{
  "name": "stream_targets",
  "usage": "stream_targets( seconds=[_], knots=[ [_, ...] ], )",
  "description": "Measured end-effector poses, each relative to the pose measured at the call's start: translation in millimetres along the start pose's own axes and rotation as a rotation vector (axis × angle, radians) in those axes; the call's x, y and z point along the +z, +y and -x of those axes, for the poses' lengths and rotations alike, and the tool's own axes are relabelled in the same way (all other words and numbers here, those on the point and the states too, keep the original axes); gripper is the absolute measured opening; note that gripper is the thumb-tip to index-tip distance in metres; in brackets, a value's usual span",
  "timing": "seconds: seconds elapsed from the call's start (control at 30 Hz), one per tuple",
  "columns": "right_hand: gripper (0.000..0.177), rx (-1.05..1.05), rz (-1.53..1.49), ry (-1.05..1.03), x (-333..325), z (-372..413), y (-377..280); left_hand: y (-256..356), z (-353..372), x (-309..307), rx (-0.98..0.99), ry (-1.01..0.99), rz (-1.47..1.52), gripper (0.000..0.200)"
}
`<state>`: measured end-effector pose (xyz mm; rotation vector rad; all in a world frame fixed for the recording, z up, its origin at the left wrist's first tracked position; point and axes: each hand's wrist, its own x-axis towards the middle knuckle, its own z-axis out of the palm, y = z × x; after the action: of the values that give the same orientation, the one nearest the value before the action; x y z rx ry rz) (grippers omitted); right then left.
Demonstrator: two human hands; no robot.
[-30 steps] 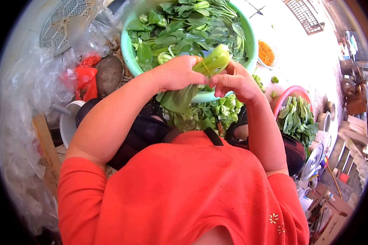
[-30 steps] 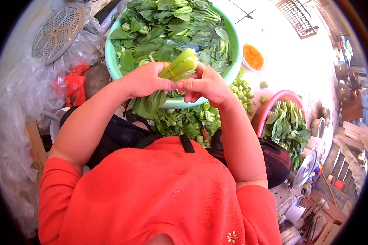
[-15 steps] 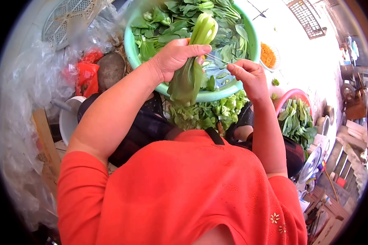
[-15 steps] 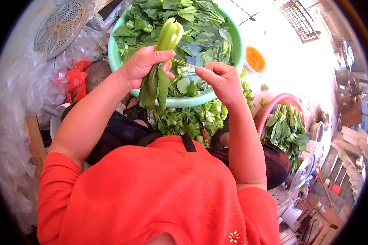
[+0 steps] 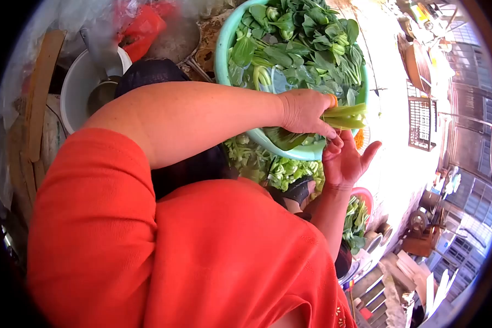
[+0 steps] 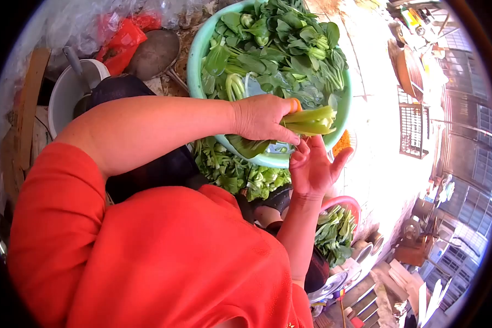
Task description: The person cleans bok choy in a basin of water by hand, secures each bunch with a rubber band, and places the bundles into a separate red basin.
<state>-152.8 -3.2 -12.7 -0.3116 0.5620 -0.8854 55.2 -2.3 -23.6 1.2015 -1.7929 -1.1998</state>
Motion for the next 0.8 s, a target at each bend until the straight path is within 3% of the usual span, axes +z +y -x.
stream_targets(
  seconds=[0.1, 0.17, 0.23, 0.3, 0.37, 0.4, 0.43, 0.5, 0.53, 0.57, 0.8],
  knots=[
    [0.095, -0.013, 0.049, 0.040, -16.5, 3.3, -2.5, 1.3, 2.4, -2.4, -0.032, -0.009, -0.044, 0.061],
    [0.094, 0.009, 0.032, 0.005, -13.5, 6.8, -3.4, 4.5, 0.1, -6.6, 0.044, -0.200, -0.201, 0.060],
    [0.093, 0.031, 0.072, 0.001, -26.0, 8.4, -7.8, 5.5, 1.0, -8.9, 0.050, -0.242, -0.293, 0.058],
    [0.083, 0.012, 0.082, 0.046, -31.2, 10.7, -4.8, 2.5, 4.9, -9.0, 0.072, -0.290, -0.377, 0.056],
    [0.068, 0.009, 0.143, 0.237, -34.4, 14.8, -1.8, 0.5, 4.2, -5.4, 0.102, -0.389, -0.453, 0.054],
    [0.051, 0.050, 0.142, 0.161, -34.2, 16.3, 0.7, 4.9, 6.3, -8.2, 0.073, -0.439, -0.449, 0.051],
    [0.036, 0.020, 0.214, 0.309, -26.8, 15.7, 5.5, 4.1, 6.3, -7.9, 0.084, -0.441, -0.447, 0.051],
    [0.023, 0.059, 0.230, 0.324, -41.4, 12.2, 6.5, -1.9, 5.0, -6.0, 0.028, -0.567, -0.474, 0.048],
    [0.018, 0.056, 0.255, 0.298, -36.8, 11.6, 10.3, 1.0, 9.3, -8.5, 0.048, -0.532, -0.490, 0.046],
    [0.016, 0.087, 0.261, 0.248, -31.2, 10.9, 11.9, 0.7, 10.3, -8.4, 0.035, -0.535, -0.507, 0.046],
    [0.014, -0.105, 0.862, 0.490, -12.1, 8.2, 35.4, -0.6, 9.5, -2.1, -0.069, -0.596, -0.579, 0.043]
  ],
)
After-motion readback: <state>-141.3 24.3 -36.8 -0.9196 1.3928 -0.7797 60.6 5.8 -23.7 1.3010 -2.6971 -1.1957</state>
